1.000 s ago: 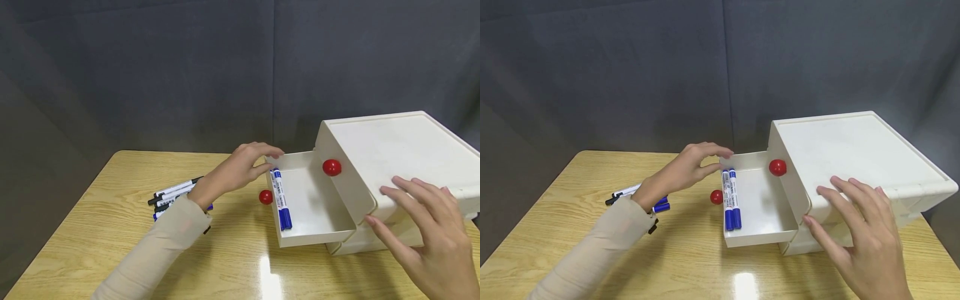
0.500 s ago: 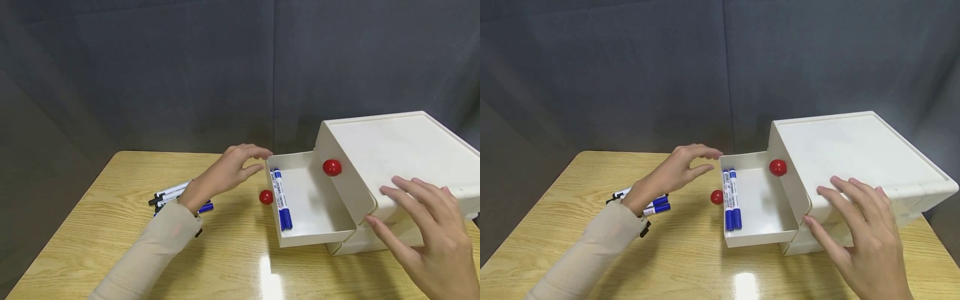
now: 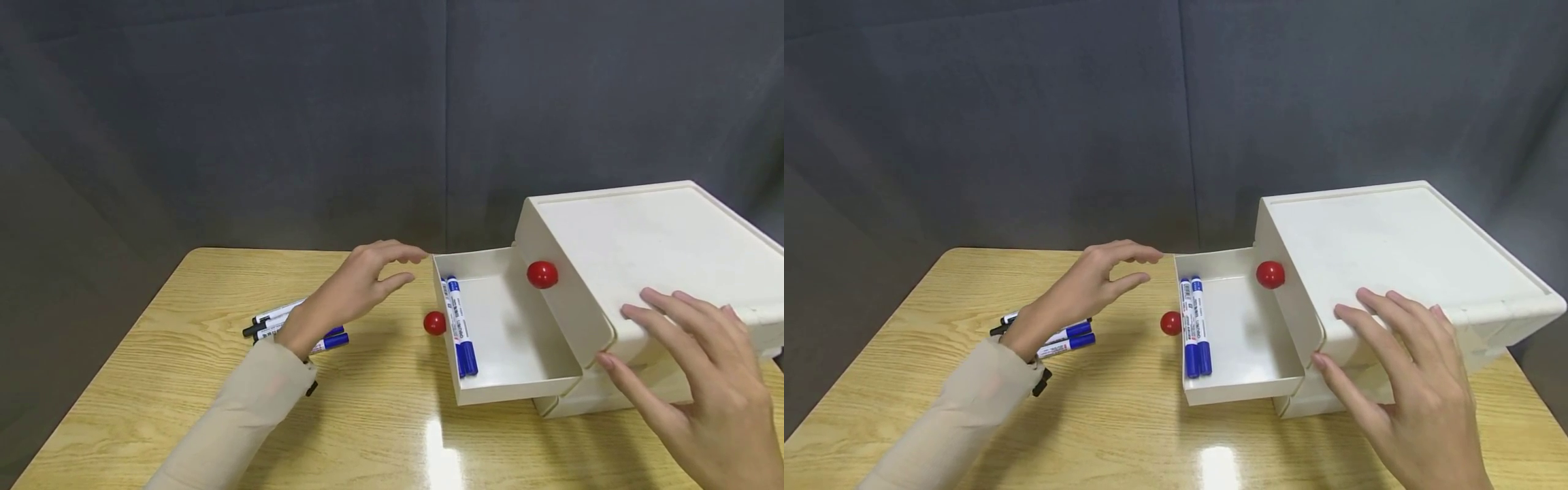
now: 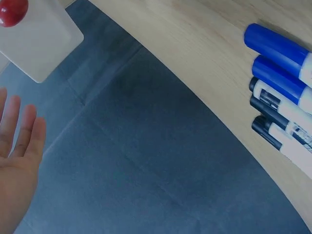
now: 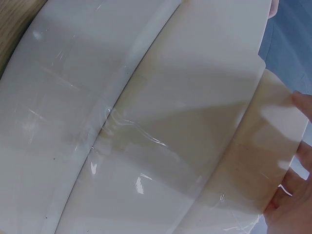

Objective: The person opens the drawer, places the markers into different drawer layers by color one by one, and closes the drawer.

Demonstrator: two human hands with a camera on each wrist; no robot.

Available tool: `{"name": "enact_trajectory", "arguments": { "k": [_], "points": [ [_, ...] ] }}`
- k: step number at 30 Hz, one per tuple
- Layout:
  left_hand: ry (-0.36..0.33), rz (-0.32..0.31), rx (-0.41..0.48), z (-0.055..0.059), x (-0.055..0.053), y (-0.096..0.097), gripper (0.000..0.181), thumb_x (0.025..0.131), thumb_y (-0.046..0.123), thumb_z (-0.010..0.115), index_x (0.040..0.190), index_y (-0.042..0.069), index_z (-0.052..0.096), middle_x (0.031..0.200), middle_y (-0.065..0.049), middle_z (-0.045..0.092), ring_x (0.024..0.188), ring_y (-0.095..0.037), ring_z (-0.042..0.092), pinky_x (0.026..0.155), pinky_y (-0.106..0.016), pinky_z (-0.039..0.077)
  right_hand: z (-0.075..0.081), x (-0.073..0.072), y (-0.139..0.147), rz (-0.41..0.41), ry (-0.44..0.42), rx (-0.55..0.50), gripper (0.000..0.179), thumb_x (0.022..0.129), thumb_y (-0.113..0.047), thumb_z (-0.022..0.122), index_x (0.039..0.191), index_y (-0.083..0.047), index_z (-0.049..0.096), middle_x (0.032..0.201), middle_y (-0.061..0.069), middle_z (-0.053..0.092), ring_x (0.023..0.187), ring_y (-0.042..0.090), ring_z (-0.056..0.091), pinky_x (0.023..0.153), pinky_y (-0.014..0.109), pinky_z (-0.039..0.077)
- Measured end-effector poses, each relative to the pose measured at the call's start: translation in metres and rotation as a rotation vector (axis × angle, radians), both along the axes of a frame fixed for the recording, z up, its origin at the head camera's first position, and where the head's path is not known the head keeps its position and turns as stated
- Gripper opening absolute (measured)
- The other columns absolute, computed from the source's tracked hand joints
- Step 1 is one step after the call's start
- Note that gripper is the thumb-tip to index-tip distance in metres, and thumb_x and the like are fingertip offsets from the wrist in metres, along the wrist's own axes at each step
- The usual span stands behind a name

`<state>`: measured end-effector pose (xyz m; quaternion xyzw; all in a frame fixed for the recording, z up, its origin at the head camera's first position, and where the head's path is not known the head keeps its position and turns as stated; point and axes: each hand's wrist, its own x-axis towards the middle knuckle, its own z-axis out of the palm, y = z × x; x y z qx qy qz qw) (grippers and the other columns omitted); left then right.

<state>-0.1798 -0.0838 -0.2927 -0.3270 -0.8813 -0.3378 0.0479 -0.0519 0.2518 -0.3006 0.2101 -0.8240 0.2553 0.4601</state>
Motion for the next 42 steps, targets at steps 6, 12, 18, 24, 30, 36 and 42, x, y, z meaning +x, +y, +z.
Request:
{"name": "enact_trajectory", "arguments": {
  "k": [6, 12, 18, 24, 30, 36, 42],
  "points": [
    [0.001, 0.035, -0.006, -0.004, 0.003, -0.011, 0.036, 0.093, 0.012, 0.069, 0.129, 0.011, 0.065, 0.125, -0.006, 0.068, 0.116, -0.022, 0.061, 0.101, -0.039, 0.051, 0.001, -0.001, -0.001, 0.005, 0.010, -0.005, 0.066, 0.091, -0.061, 0.060, 0.104, 0.003, 0.072, 0.117, 0.022, 0.068, 0.130, 0.012, 0.052, 0.116, 0.037, 0.029],
    [-0.029, 0.058, -0.009, -0.008, 0.007, -0.018, 0.037, 0.095, 0.016, 0.068, 0.132, 0.014, 0.063, 0.127, -0.003, 0.067, 0.118, -0.021, 0.059, 0.102, -0.041, 0.051, 0.000, -0.001, 0.000, 0.007, 0.015, -0.024, 0.065, 0.091, -0.060, 0.061, 0.102, 0.004, 0.072, 0.118, 0.020, 0.069, 0.130, 0.010, 0.051, 0.116, 0.045, 0.029],
    [-0.032, 0.067, 0.004, -0.011, 0.008, -0.028, 0.038, 0.094, 0.017, 0.068, 0.131, 0.012, 0.063, 0.127, -0.004, 0.067, 0.119, -0.024, 0.059, 0.103, -0.043, 0.050, 0.000, 0.000, 0.000, 0.007, 0.019, -0.038, 0.066, 0.090, -0.060, 0.062, 0.102, 0.005, 0.072, 0.119, 0.020, 0.069, 0.130, 0.010, 0.051, 0.117, 0.047, 0.029],
    [-0.031, 0.085, 0.003, -0.014, 0.009, -0.038, 0.038, 0.094, 0.018, 0.069, 0.131, 0.011, 0.063, 0.133, -0.004, 0.065, 0.124, -0.023, 0.059, 0.106, -0.043, 0.049, 0.000, 0.000, 0.001, 0.009, 0.027, -0.040, 0.066, 0.090, -0.059, 0.063, 0.101, 0.005, 0.072, 0.120, 0.018, 0.069, 0.130, 0.009, 0.051, 0.116, 0.047, 0.030],
    [-0.031, 0.106, -0.002, -0.017, 0.012, -0.045, 0.038, 0.094, 0.017, 0.069, 0.131, 0.009, 0.063, 0.135, -0.007, 0.064, 0.128, -0.026, 0.057, 0.106, -0.046, 0.048, 0.001, 0.000, 0.001, 0.012, 0.025, -0.041, 0.066, 0.090, -0.059, 0.063, 0.102, 0.005, 0.072, 0.120, 0.018, 0.070, 0.130, 0.008, 0.051, 0.115, 0.049, 0.030],
    [-0.048, 0.128, -0.019, -0.021, 0.015, -0.054, 0.038, 0.094, 0.018, 0.068, 0.131, 0.009, 0.063, 0.134, -0.007, 0.064, 0.128, -0.026, 0.058, 0.106, -0.046, 0.048, 0.000, 0.001, 0.002, 0.009, 0.001, -0.038, 0.067, 0.090, -0.060, 0.062, 0.104, 0.005, 0.071, 0.120, 0.021, 0.068, 0.131, 0.007, 0.049, 0.115, 0.055, 0.028],
    [-0.056, 0.133, -0.010, -0.026, 0.017, -0.063, 0.039, 0.094, 0.016, 0.069, 0.131, 0.007, 0.063, 0.135, -0.009, 0.063, 0.127, -0.027, 0.058, 0.106, -0.047, 0.048, 0.001, 0.000, 0.004, 0.014, -0.002, -0.037, 0.068, 0.090, -0.061, 0.062, 0.105, 0.005, 0.071, 0.121, 0.021, 0.068, 0.132, 0.005, 0.048, 0.114, 0.061, 0.027]
  ]
}}
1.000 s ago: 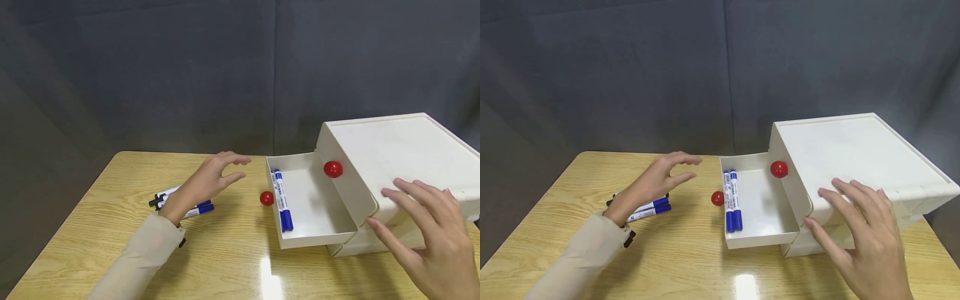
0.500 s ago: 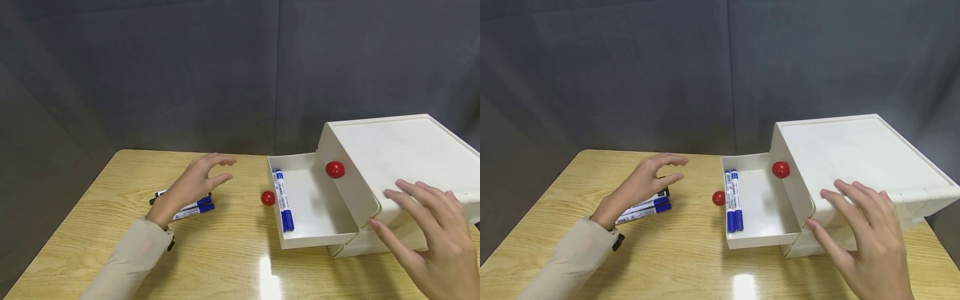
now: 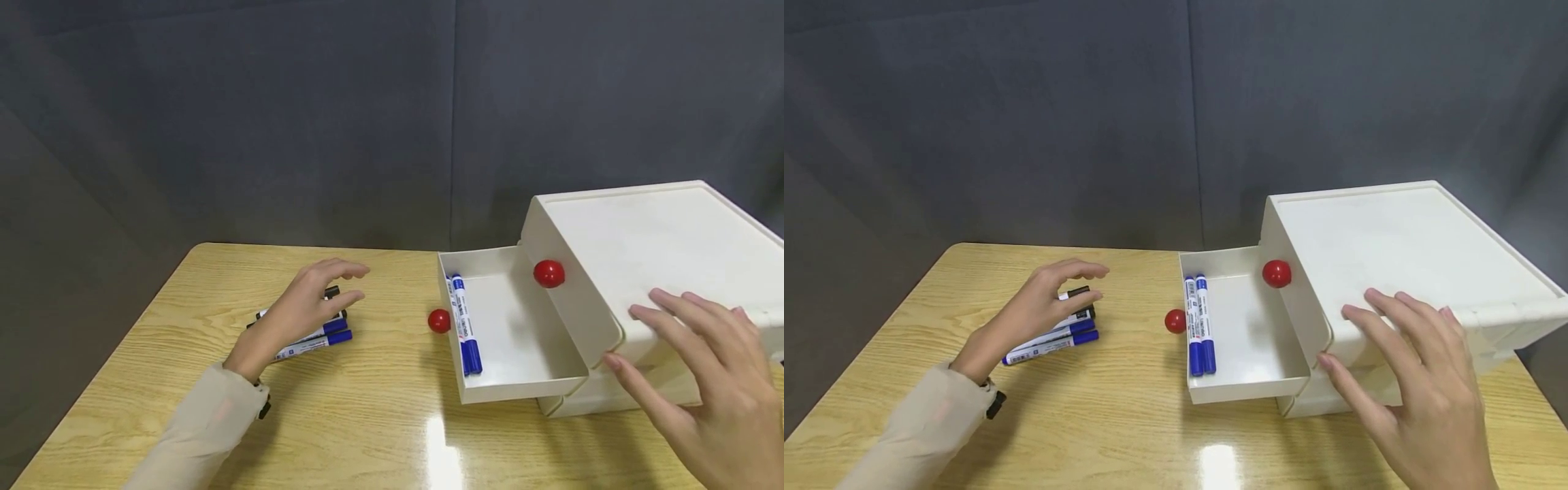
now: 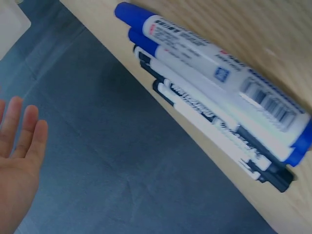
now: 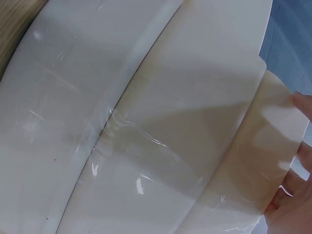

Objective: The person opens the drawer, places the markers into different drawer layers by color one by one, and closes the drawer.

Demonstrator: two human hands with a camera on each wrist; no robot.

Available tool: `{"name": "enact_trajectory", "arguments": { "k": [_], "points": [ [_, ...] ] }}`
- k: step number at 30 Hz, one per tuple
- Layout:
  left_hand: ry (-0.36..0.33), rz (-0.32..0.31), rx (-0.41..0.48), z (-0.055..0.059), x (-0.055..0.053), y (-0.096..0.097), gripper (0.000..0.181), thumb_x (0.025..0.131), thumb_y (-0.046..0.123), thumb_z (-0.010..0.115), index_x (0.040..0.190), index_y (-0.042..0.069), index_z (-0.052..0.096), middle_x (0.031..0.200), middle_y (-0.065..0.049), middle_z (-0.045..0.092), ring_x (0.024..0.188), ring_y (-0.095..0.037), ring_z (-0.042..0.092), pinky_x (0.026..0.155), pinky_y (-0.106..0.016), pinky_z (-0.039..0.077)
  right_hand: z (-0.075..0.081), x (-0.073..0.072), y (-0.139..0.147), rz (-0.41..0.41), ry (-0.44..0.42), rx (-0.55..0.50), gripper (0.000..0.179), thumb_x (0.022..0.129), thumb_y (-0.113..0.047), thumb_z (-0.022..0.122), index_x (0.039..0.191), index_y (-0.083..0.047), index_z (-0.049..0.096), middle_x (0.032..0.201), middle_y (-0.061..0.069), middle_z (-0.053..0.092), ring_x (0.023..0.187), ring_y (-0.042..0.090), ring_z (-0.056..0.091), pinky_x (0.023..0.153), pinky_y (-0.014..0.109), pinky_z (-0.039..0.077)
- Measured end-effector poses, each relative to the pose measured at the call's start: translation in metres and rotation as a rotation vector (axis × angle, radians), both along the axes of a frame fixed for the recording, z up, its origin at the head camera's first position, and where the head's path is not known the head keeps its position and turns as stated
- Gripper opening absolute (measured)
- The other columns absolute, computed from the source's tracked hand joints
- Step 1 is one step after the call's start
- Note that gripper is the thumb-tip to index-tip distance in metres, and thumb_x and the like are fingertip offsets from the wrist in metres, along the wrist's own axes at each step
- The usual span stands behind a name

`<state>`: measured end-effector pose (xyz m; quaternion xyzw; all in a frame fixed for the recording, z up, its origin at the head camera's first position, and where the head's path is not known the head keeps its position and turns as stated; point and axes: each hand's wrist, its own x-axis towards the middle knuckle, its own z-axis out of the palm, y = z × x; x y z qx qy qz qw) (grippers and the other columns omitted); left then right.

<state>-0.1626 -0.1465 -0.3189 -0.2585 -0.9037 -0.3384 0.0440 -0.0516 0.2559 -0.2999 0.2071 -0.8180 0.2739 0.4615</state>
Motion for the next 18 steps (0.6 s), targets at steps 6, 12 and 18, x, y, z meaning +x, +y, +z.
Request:
{"name": "enact_trajectory", "arguments": {
  "k": [6, 12, 18],
  "points": [
    [-0.004, 0.025, 0.007, -0.006, 0.003, -0.009, 0.038, 0.093, 0.016, 0.070, 0.129, 0.008, 0.064, 0.133, -0.008, 0.064, 0.124, -0.027, 0.060, 0.105, -0.047, 0.049, 0.002, 0.000, -0.004, 0.001, 0.027, -0.017, 0.067, 0.090, -0.060, 0.062, 0.103, 0.006, 0.071, 0.122, 0.017, 0.069, 0.130, 0.004, 0.051, 0.115, 0.056, 0.029],
    [-0.014, 0.056, -0.004, -0.011, 0.006, -0.017, 0.038, 0.093, 0.018, 0.070, 0.129, 0.009, 0.064, 0.133, -0.007, 0.064, 0.124, -0.026, 0.060, 0.103, -0.048, 0.050, 0.002, 0.001, -0.004, 0.002, 0.013, -0.016, 0.067, 0.090, -0.060, 0.063, 0.103, 0.006, 0.071, 0.123, 0.017, 0.068, 0.131, 0.003, 0.050, 0.115, 0.055, 0.028],
    [-0.023, 0.071, -0.009, -0.017, 0.009, -0.026, 0.038, 0.092, 0.014, 0.070, 0.129, 0.007, 0.064, 0.130, -0.009, 0.066, 0.120, -0.029, 0.062, 0.101, -0.049, 0.051, 0.002, 0.002, -0.004, -0.003, -0.002, -0.007, 0.068, 0.090, -0.060, 0.062, 0.104, 0.006, 0.071, 0.121, 0.021, 0.068, 0.131, 0.004, 0.049, 0.115, 0.058, 0.027]
  ]
}}
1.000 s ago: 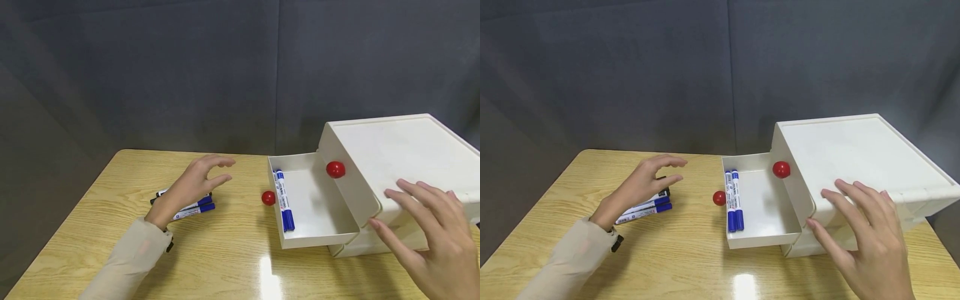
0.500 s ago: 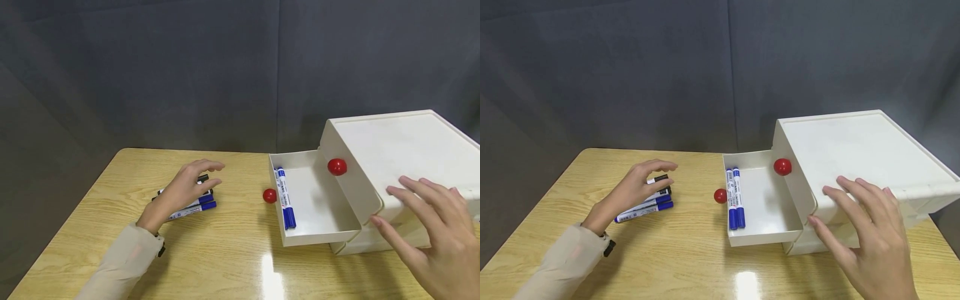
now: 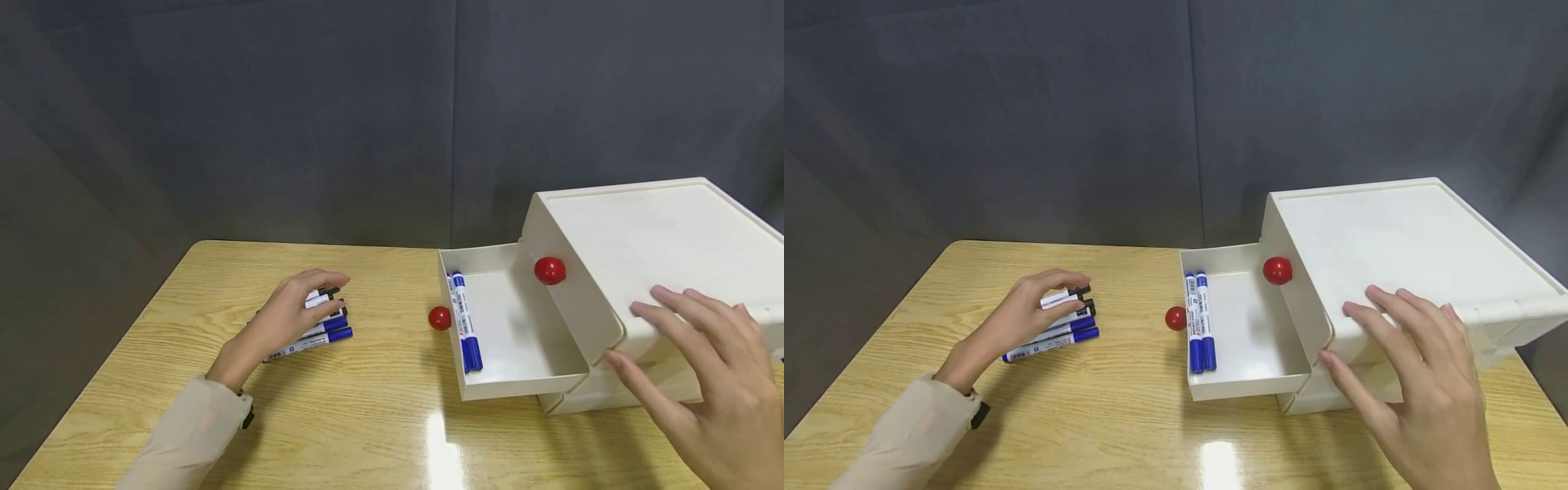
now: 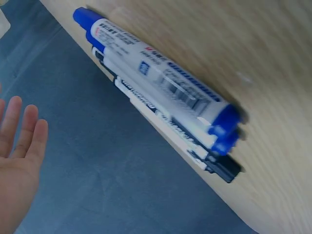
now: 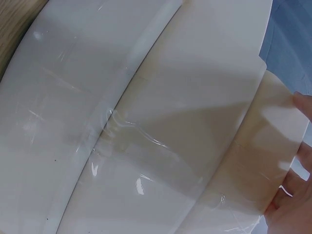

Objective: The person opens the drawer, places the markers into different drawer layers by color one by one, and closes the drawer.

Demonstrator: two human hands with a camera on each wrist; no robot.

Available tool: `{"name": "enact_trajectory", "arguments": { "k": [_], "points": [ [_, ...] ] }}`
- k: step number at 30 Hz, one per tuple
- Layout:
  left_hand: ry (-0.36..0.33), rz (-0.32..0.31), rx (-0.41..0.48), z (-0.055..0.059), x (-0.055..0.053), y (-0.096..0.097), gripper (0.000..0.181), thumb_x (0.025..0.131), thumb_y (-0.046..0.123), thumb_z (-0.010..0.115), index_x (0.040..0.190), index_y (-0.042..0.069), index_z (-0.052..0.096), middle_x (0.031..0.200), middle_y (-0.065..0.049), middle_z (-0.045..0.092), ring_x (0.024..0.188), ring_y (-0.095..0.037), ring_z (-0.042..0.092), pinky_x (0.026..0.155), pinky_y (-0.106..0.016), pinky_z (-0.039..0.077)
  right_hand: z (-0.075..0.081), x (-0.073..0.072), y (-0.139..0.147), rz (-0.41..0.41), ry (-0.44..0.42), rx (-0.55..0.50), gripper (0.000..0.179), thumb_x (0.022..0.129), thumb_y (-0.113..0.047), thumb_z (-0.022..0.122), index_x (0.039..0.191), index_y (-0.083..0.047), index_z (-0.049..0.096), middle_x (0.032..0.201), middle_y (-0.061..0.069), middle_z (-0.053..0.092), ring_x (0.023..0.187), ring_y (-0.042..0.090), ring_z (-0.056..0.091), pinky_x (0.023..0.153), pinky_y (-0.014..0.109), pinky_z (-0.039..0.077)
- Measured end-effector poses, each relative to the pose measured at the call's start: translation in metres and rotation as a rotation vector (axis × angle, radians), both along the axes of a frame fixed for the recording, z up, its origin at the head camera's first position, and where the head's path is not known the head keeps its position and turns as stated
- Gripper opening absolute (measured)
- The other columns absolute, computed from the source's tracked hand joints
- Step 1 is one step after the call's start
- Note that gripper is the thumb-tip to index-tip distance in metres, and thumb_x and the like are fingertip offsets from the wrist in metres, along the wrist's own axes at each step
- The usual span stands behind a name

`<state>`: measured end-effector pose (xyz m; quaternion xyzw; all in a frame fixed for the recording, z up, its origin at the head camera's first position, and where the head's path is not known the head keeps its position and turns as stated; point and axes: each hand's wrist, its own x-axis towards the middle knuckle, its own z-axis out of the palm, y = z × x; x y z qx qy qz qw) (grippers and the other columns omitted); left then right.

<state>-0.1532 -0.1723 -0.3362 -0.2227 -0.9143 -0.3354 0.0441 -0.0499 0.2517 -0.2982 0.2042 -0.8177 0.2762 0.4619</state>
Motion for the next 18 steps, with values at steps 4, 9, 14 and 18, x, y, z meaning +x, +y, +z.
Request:
{"name": "enact_trajectory", "arguments": {
  "k": [4, 9, 14, 18],
  "points": [
    [0.011, 0.005, 0.003, -0.005, 0.001, -0.006, 0.037, 0.091, 0.011, 0.071, 0.127, 0.005, 0.065, 0.126, -0.011, 0.068, 0.116, -0.030, 0.064, 0.100, -0.050, 0.051, 0.000, 0.000, -0.001, 0.000, 0.002, -0.004, 0.068, 0.090, -0.060, 0.062, 0.104, 0.006, 0.071, 0.121, 0.021, 0.068, 0.131, 0.004, 0.049, 0.115, 0.057, 0.028],
    [0.013, 0.017, -0.006, -0.010, 0.004, -0.012, 0.036, 0.091, 0.011, 0.072, 0.126, 0.005, 0.066, 0.124, -0.011, 0.068, 0.115, -0.030, 0.064, 0.098, -0.050, 0.052, 0.000, -0.001, -0.001, 0.001, 0.003, -0.011, 0.067, 0.090, -0.060, 0.063, 0.104, 0.006, 0.071, 0.121, 0.021, 0.068, 0.130, 0.004, 0.050, 0.115, 0.057, 0.028],
    [-0.028, 0.039, -0.020, -0.015, 0.008, -0.018, 0.037, 0.092, 0.013, 0.070, 0.127, 0.004, 0.064, 0.128, -0.012, 0.066, 0.117, -0.032, 0.062, 0.098, -0.052, 0.052, -0.002, 0.000, 0.000, -0.006, -0.014, -0.005, 0.068, 0.090, -0.060, 0.062, 0.105, 0.005, 0.071, 0.121, 0.021, 0.068, 0.131, 0.003, 0.049, 0.115, 0.061, 0.026],
    [-0.053, 0.056, -0.025, -0.019, 0.011, -0.023, 0.036, 0.093, 0.012, 0.069, 0.127, 0.003, 0.064, 0.129, -0.013, 0.065, 0.118, -0.033, 0.062, 0.098, -0.053, 0.052, -0.002, 0.000, 0.000, -0.007, -0.014, -0.004, 0.068, 0.090, -0.060, 0.062, 0.105, 0.005, 0.071, 0.121, 0.021, 0.068, 0.131, 0.004, 0.049, 0.115, 0.061, 0.026]
  ]
}}
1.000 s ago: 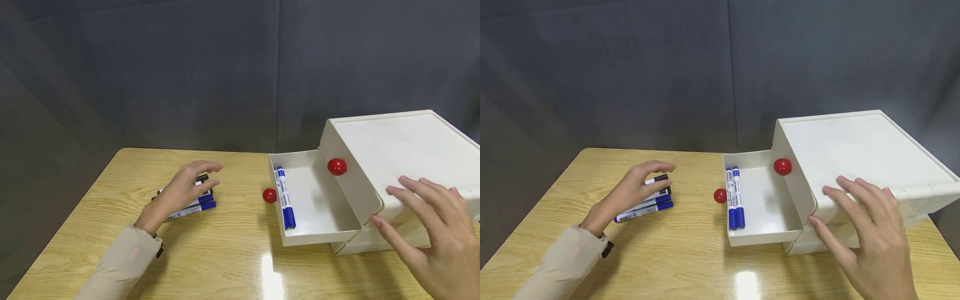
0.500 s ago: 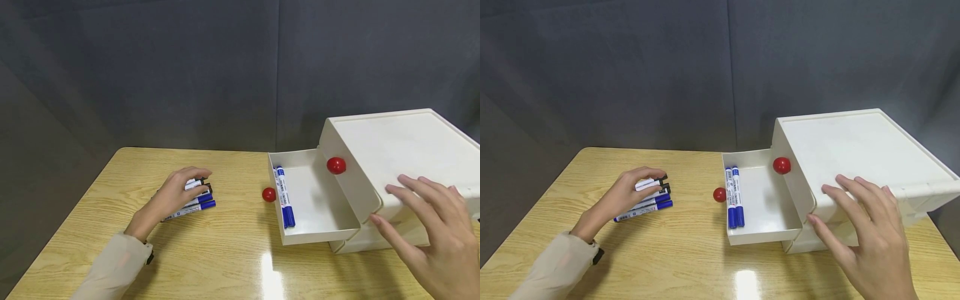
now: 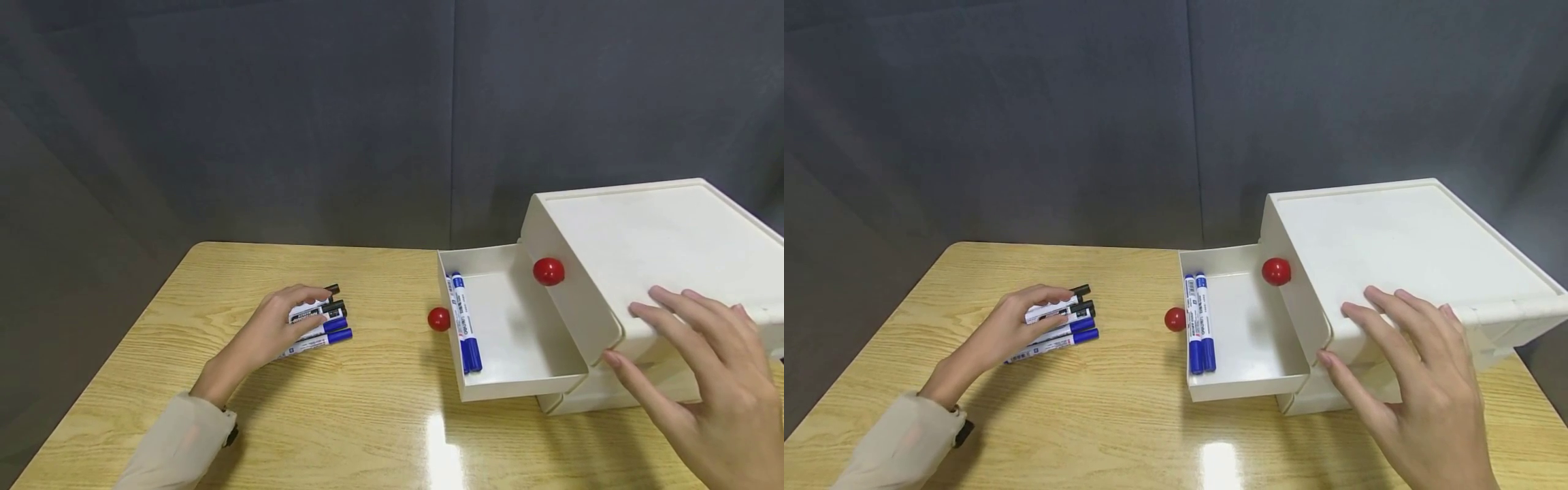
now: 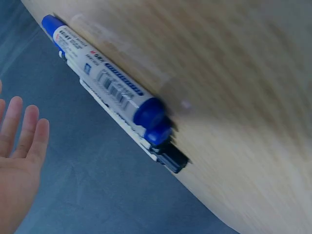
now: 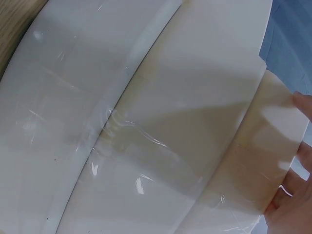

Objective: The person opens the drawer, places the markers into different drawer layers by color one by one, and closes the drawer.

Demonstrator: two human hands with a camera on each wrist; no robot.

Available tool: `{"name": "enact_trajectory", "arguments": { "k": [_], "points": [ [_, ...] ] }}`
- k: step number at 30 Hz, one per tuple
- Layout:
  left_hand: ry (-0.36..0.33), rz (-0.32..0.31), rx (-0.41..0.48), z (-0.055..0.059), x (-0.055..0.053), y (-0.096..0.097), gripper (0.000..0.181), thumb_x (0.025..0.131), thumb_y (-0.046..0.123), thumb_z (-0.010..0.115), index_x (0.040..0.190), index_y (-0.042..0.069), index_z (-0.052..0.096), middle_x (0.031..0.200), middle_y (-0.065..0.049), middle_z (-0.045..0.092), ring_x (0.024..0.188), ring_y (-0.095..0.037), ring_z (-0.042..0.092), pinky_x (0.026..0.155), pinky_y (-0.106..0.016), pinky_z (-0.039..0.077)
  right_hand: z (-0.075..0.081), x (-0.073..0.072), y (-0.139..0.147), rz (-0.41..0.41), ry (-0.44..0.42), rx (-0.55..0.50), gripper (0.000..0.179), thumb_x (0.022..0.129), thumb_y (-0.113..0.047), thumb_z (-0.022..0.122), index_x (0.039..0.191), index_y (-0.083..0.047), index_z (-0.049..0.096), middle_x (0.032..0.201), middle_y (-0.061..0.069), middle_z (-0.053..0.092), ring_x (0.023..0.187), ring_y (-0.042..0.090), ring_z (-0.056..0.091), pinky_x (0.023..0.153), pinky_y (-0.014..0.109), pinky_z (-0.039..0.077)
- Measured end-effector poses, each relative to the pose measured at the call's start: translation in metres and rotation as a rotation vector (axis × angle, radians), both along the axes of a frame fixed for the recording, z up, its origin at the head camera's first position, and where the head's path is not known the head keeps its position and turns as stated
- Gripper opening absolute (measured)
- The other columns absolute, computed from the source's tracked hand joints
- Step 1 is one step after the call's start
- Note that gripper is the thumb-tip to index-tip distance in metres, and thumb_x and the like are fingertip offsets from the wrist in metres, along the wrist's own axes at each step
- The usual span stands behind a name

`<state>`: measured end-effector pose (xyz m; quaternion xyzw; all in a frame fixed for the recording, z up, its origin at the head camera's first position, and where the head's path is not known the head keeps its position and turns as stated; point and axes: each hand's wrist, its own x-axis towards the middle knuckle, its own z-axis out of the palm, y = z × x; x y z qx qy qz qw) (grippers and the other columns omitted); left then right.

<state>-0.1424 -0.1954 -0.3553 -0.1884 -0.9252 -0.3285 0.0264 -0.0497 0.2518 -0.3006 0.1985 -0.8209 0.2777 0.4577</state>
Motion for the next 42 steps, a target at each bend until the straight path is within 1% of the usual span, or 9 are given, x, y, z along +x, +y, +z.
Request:
{"name": "enact_trajectory", "arguments": {
  "k": [7, 12, 20, 25, 32, 37, 42],
  "points": [
    [-0.018, 0.023, -0.010, -0.007, 0.006, -0.010, 0.036, 0.093, 0.011, 0.068, 0.128, 0.004, 0.064, 0.130, -0.013, 0.065, 0.121, -0.034, 0.060, 0.100, -0.054, 0.051, 0.001, -0.001, 0.000, 0.007, 0.002, 0.006, 0.067, 0.090, -0.060, 0.062, 0.105, 0.005, 0.071, 0.121, 0.022, 0.068, 0.131, 0.005, 0.049, 0.115, 0.058, 0.028],
    [-0.019, 0.042, -0.037, -0.010, 0.010, -0.015, 0.036, 0.094, 0.013, 0.068, 0.128, 0.006, 0.064, 0.129, -0.012, 0.066, 0.122, -0.033, 0.060, 0.101, -0.053, 0.050, 0.000, 0.000, 0.000, 0.003, 0.000, 0.006, 0.068, 0.090, -0.061, 0.062, 0.105, 0.005, 0.071, 0.121, 0.021, 0.067, 0.132, 0.005, 0.049, 0.115, 0.059, 0.027],
    [-0.018, 0.032, -0.030, -0.015, 0.013, -0.022, 0.034, 0.093, 0.010, 0.068, 0.126, 0.003, 0.065, 0.127, -0.012, 0.067, 0.122, -0.034, 0.060, 0.102, -0.053, 0.049, 0.000, 0.001, 0.001, 0.006, -0.008, 0.003, 0.068, 0.090, -0.061, 0.062, 0.105, 0.005, 0.071, 0.122, 0.021, 0.067, 0.132, 0.005, 0.048, 0.115, 0.058, 0.027],
    [-0.016, 0.041, -0.026, -0.018, 0.015, -0.026, 0.034, 0.092, 0.008, 0.070, 0.125, 0.003, 0.066, 0.123, -0.012, 0.069, 0.117, -0.033, 0.063, 0.098, -0.052, 0.052, 0.000, 0.000, 0.001, 0.009, -0.001, 0.003, 0.068, 0.090, -0.061, 0.062, 0.105, 0.005, 0.071, 0.122, 0.020, 0.068, 0.132, 0.005, 0.048, 0.115, 0.056, 0.028],
    [-0.053, 0.077, -0.040, -0.018, 0.020, -0.030, 0.034, 0.092, 0.010, 0.070, 0.125, 0.007, 0.066, 0.123, -0.012, 0.068, 0.109, -0.033, 0.064, 0.089, -0.049, 0.055, 0.000, 0.000, 0.000, 0.011, 0.003, 0.002, 0.068, 0.090, -0.060, 0.062, 0.105, 0.005, 0.071, 0.121, 0.021, 0.068, 0.131, 0.005, 0.048, 0.114, 0.054, 0.028],
    [-0.075, 0.076, -0.047, -0.018, 0.022, -0.034, 0.034, 0.092, 0.012, 0.070, 0.126, 0.008, 0.067, 0.126, -0.011, 0.068, 0.110, -0.033, 0.063, 0.088, -0.048, 0.055, 0.001, -0.001, -0.001, 0.016, 0.016, -0.005, 0.067, 0.090, -0.060, 0.062, 0.104, 0.005, 0.071, 0.120, 0.021, 0.068, 0.130, 0.005, 0.049, 0.114, 0.053, 0.029],
    [-0.077, 0.065, -0.058, -0.019, 0.023, -0.037, 0.033, 0.092, 0.012, 0.070, 0.125, 0.008, 0.067, 0.125, -0.009, 0.069, 0.106, -0.028, 0.063, 0.085, -0.044, 0.055, 0.001, -0.001, 0.000, 0.016, 0.013, 0.003, 0.067, 0.090, -0.060, 0.062, 0.104, 0.005, 0.071, 0.118, 0.023, 0.068, 0.131, 0.005, 0.049, 0.113, 0.054, 0.029]
  ]
}}
